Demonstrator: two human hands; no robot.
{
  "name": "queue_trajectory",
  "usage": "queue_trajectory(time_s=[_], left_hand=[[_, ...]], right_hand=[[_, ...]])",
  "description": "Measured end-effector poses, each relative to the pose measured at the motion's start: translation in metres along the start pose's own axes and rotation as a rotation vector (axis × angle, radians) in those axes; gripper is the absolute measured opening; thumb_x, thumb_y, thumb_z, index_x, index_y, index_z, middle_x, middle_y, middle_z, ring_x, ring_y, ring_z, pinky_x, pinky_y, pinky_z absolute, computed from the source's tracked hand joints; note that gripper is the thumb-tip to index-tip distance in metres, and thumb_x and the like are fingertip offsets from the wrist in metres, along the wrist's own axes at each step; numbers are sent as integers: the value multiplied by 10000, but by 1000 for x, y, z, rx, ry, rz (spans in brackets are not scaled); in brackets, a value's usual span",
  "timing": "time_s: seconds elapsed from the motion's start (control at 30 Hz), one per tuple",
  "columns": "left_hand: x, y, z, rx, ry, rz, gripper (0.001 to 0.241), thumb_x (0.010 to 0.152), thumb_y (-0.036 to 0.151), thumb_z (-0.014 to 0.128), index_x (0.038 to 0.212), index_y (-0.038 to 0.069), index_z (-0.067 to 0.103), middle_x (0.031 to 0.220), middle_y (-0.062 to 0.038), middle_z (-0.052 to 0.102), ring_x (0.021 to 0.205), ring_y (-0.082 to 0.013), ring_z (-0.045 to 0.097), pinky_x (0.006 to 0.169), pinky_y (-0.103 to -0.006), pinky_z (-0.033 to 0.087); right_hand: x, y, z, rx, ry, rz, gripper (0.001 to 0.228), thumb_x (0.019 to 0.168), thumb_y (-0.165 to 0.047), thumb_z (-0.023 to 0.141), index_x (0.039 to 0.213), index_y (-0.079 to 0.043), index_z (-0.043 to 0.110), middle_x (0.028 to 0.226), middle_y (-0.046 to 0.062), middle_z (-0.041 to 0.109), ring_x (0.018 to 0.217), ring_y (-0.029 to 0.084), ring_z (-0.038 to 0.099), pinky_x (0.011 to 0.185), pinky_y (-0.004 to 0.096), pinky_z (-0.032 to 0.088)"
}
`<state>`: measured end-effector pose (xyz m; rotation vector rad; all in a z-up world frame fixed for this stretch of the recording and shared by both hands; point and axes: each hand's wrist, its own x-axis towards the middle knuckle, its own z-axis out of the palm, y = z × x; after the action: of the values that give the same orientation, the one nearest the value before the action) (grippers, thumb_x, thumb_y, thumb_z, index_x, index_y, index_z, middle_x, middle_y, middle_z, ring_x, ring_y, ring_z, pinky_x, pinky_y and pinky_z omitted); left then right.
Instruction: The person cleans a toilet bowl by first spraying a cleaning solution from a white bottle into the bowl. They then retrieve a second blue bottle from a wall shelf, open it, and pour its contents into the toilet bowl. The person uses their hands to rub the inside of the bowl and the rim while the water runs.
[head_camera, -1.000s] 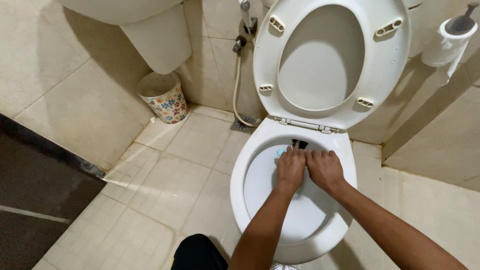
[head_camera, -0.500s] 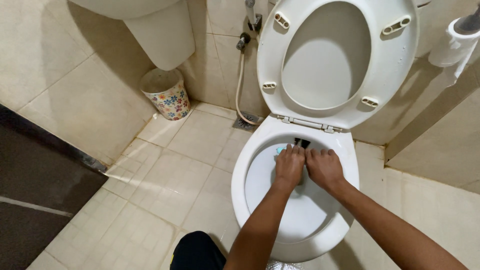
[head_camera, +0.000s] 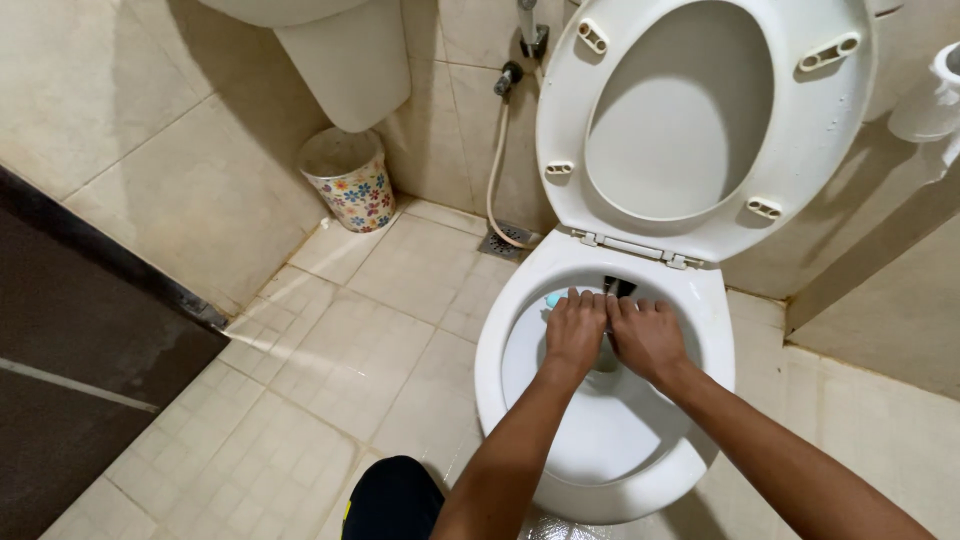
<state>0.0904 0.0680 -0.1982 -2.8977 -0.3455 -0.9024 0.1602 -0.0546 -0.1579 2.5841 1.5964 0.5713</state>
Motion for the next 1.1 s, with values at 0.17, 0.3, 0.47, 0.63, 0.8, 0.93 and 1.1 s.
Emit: queue_trajectory(time_s=[0.17, 0.3, 0.47, 0.63, 0.8, 0.93, 1.1], left_hand=[[-13, -7, -27, -17, -62, -54, 154, 784, 59, 725, 933, 49, 690, 965, -149, 725, 1048, -310, 685, 895, -373, 516], [-27, -8, -53, -50, -178, -85, 220, 702, -9, 751, 909, 23, 682, 893, -162, 707, 901, -283, 671, 821, -347, 498], [-48, 1, -67, -120, -161, -125, 193, 699, -25, 746, 875, 25, 686, 851, -152, 699, 847, -262, 663, 827, -340, 490], [-62, 15, -91, -197, -259, -142, 147, 715, -8, 744, 848, 31, 695, 830, -131, 697, 844, -264, 675, 821, -369, 490], [-71, 31, -93, -319, -387, -246, 78, 787, 112, 787, 796, 59, 730, 819, -126, 712, 816, -303, 708, 779, -411, 512], [-69, 40, -112, -461, -463, -272, 202, 795, 215, 820, 797, 29, 740, 796, -158, 720, 785, -344, 714, 753, -447, 525], [-69, 51, -113, -688, -537, -299, 293, 823, 316, 820, 864, 36, 743, 799, -177, 728, 797, -384, 727, 714, -500, 568]], right_hand=[[3, -12, -4, 41, 53, -62, 369, 813, -230, 682, 1140, -62, 647, 998, 94, 727, 878, 285, 703, 783, 454, 521], [-3, -22, -21, 67, -37, -107, 481, 798, -227, 719, 1247, -81, 628, 1008, 62, 718, 906, 262, 688, 793, 427, 511], [-13, -24, -54, 178, -103, -180, 563, 740, -251, 791, 1265, -121, 635, 1069, 28, 704, 953, 250, 661, 821, 430, 486], [-18, -15, -63, 204, -207, -320, 631, 742, -247, 809, 1334, -136, 621, 1147, 16, 695, 970, 248, 644, 815, 427, 478], [-21, -8, -83, 238, -290, -483, 604, 739, -243, 806, 1316, -140, 659, 1100, 10, 709, 990, 250, 626, 796, 420, 473], [-26, -7, -96, 227, -414, -448, 501, 771, -245, 790, 1254, -156, 693, 1062, -8, 714, 1009, 235, 613, 814, 415, 470], [-39, -5, -105, 50, -580, -418, 186, 841, -214, 739, 1023, -178, 731, 972, -33, 715, 1084, 220, 599, 897, 396, 468]])
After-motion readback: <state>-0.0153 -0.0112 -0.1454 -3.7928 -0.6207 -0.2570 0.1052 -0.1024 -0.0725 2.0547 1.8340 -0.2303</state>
